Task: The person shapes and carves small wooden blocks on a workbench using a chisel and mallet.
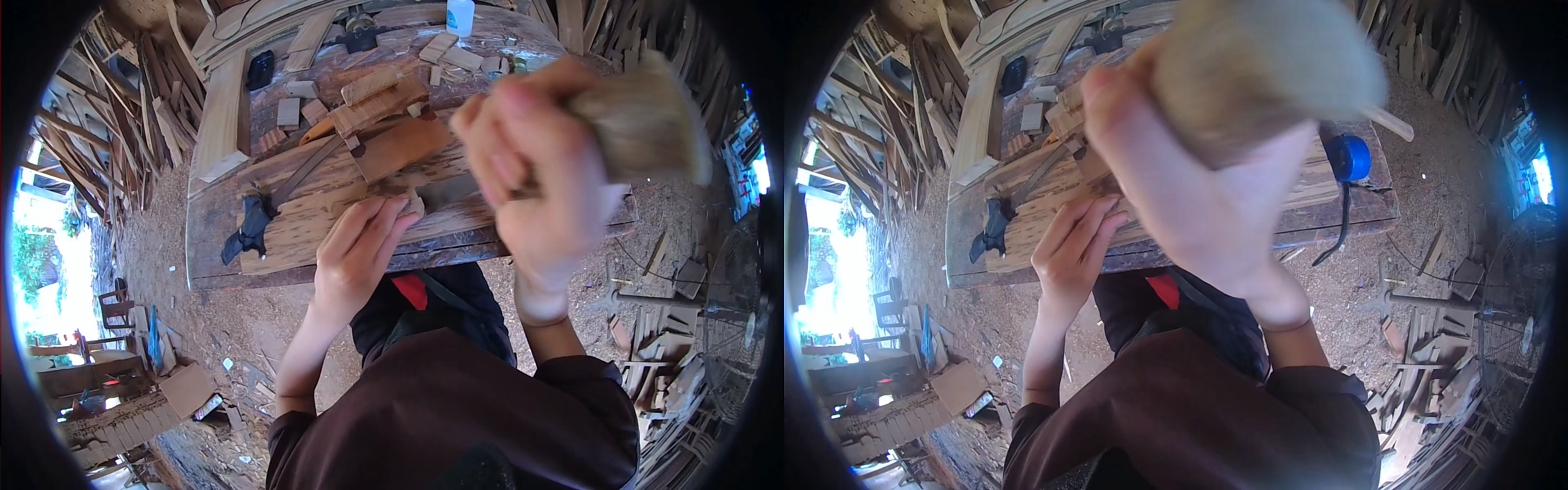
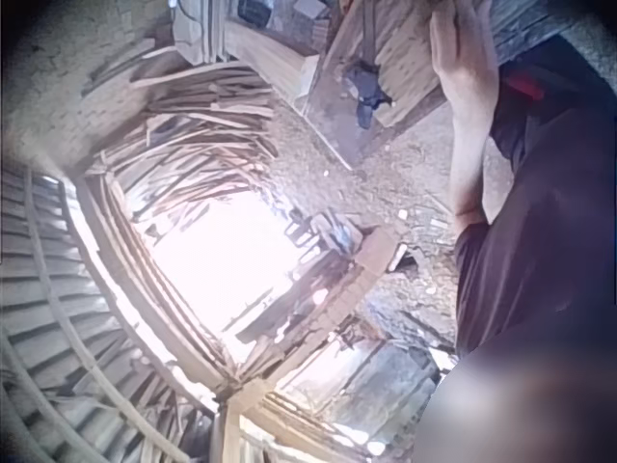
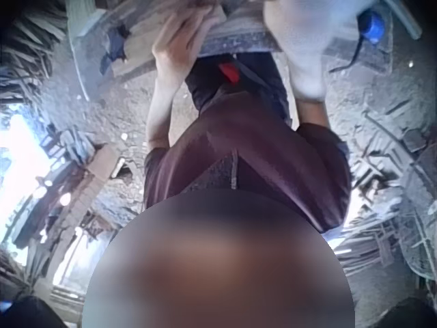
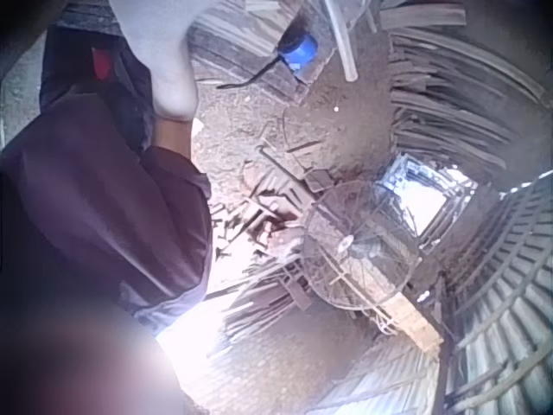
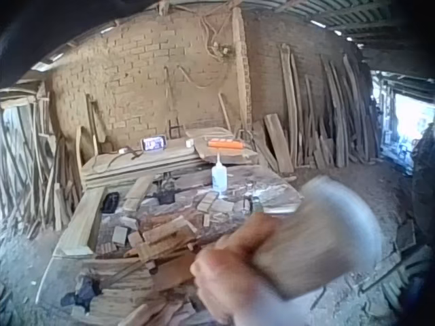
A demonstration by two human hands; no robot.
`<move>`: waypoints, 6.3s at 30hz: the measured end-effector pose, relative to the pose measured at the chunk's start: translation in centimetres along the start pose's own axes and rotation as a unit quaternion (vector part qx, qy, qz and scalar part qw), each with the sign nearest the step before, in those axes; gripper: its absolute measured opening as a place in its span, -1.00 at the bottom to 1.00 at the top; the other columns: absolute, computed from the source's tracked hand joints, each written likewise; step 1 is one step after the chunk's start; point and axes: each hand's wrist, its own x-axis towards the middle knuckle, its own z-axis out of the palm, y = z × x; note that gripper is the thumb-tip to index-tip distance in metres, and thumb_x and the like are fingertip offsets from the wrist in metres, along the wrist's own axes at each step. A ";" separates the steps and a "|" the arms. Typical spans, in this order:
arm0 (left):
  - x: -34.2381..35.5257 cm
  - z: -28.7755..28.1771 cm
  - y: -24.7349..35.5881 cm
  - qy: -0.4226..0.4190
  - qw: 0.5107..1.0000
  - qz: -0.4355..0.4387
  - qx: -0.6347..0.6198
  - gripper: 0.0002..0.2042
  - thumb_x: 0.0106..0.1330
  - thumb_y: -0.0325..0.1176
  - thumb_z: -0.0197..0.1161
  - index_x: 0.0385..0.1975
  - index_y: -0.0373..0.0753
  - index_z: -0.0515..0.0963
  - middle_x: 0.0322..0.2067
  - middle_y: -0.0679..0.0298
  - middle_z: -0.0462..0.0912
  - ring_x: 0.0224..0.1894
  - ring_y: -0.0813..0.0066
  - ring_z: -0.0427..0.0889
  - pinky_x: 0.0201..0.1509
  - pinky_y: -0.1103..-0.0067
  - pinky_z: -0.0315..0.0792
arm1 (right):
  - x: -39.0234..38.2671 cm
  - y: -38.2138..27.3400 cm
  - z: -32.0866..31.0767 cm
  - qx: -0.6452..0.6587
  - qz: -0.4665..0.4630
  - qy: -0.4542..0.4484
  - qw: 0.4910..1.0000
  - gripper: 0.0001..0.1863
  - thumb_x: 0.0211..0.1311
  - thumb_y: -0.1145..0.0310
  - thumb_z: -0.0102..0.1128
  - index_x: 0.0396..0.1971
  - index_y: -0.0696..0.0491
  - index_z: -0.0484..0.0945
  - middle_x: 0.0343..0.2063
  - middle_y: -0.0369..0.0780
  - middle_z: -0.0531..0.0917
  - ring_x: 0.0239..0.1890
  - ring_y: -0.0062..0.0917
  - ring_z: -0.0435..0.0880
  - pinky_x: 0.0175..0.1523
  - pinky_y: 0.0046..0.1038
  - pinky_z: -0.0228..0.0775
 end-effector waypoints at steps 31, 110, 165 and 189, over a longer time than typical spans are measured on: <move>0.2 0.3 0.2 0.023 1.000 -0.019 -0.006 -0.77 0.05 -0.57 0.41 -0.26 -0.39 0.63 -0.33 0.21 0.59 -0.35 0.34 0.62 -0.26 0.50 0.50 | -0.4 -0.9 0.4 0.014 0.053 0.002 0.999 -0.83 0.19 0.48 0.10 -0.55 0.11 0.34 -0.76 -0.35 0.33 -0.77 -0.72 0.25 -0.58 -0.60 0.12; -0.3 0.5 -0.4 0.014 1.000 0.003 -0.018 -0.70 0.11 -0.65 0.34 -0.12 -0.38 0.62 -0.23 0.15 0.52 -0.33 0.37 0.60 -0.25 0.54 0.51 | -1.5 1.0 1.4 0.011 0.090 0.015 0.996 -0.85 0.19 0.57 0.18 -0.48 0.12 0.37 -0.73 -0.33 0.40 -0.76 -0.72 0.33 -0.65 -0.62 0.15; -1.5 -1.6 0.5 -0.102 0.995 -0.020 0.001 -0.66 0.07 -0.45 0.40 -0.13 -0.39 0.57 -0.01 0.11 0.52 0.00 0.17 0.56 -0.01 0.43 0.49 | -2.4 -1.2 -4.3 0.136 0.056 -0.038 0.988 -0.79 0.24 0.53 0.09 -0.50 0.02 0.26 -0.68 -0.35 0.34 -0.73 -0.72 0.22 -0.34 -0.53 0.25; -0.3 -0.2 -0.6 0.027 0.998 -0.051 -0.032 -0.75 0.06 -0.61 0.39 -0.22 -0.40 0.63 -0.33 0.20 0.59 -0.38 0.39 0.59 -0.29 0.56 0.47 | -0.9 -0.6 2.0 0.077 0.104 0.050 0.990 -0.83 0.17 0.49 0.17 -0.52 0.10 0.35 -0.77 -0.35 0.33 -0.77 -0.71 0.24 -0.49 -0.59 0.25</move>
